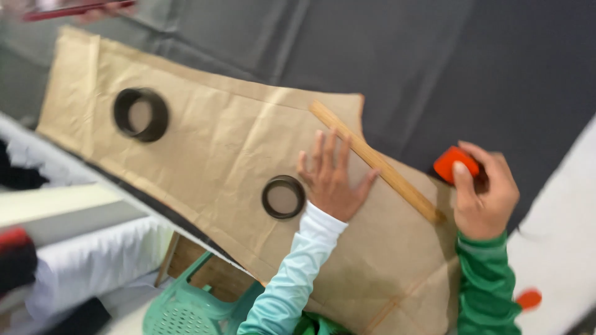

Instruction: Tracing a paper pattern onto fabric using a ruler and tailor's chalk on a cutting table.

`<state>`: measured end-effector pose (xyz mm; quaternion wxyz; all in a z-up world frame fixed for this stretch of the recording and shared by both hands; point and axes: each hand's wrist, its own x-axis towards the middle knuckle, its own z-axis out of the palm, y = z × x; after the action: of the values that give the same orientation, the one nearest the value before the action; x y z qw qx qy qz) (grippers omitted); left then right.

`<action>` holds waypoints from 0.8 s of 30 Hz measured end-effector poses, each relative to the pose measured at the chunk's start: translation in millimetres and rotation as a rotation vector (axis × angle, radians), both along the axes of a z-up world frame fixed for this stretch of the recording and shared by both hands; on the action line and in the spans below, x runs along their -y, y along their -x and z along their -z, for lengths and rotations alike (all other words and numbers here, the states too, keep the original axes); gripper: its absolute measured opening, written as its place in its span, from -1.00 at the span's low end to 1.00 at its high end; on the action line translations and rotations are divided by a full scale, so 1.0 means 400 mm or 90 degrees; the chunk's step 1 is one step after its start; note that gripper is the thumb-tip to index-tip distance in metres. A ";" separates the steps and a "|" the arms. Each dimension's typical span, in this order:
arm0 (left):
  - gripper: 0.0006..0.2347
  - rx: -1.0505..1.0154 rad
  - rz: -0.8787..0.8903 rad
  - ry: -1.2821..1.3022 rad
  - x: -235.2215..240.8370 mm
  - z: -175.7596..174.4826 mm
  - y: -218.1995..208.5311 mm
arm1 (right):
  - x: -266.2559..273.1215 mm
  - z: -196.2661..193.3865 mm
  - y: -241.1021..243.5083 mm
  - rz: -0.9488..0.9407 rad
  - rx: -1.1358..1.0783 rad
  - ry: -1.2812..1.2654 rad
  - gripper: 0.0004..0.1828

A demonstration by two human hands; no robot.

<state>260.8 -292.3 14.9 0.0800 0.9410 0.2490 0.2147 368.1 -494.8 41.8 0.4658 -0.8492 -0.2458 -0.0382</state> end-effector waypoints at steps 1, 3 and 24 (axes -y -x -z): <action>-0.36 0.017 -0.034 -0.013 -0.003 -0.003 0.001 | -0.006 0.017 0.002 -0.034 0.017 -0.013 -0.70; -0.37 0.032 0.003 0.047 -0.001 -0.001 0.002 | -0.005 0.058 0.010 0.028 0.020 -0.014 -0.69; 0.19 0.928 -0.081 0.800 -1.123 -0.168 0.118 | 0.111 0.191 -0.094 0.168 -0.231 -0.386 -0.69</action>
<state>213.5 156.7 82.2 0.6925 0.3463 0.2581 0.5779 405.5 -539.1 -34.7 0.7233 -0.6898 -0.0253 -0.0177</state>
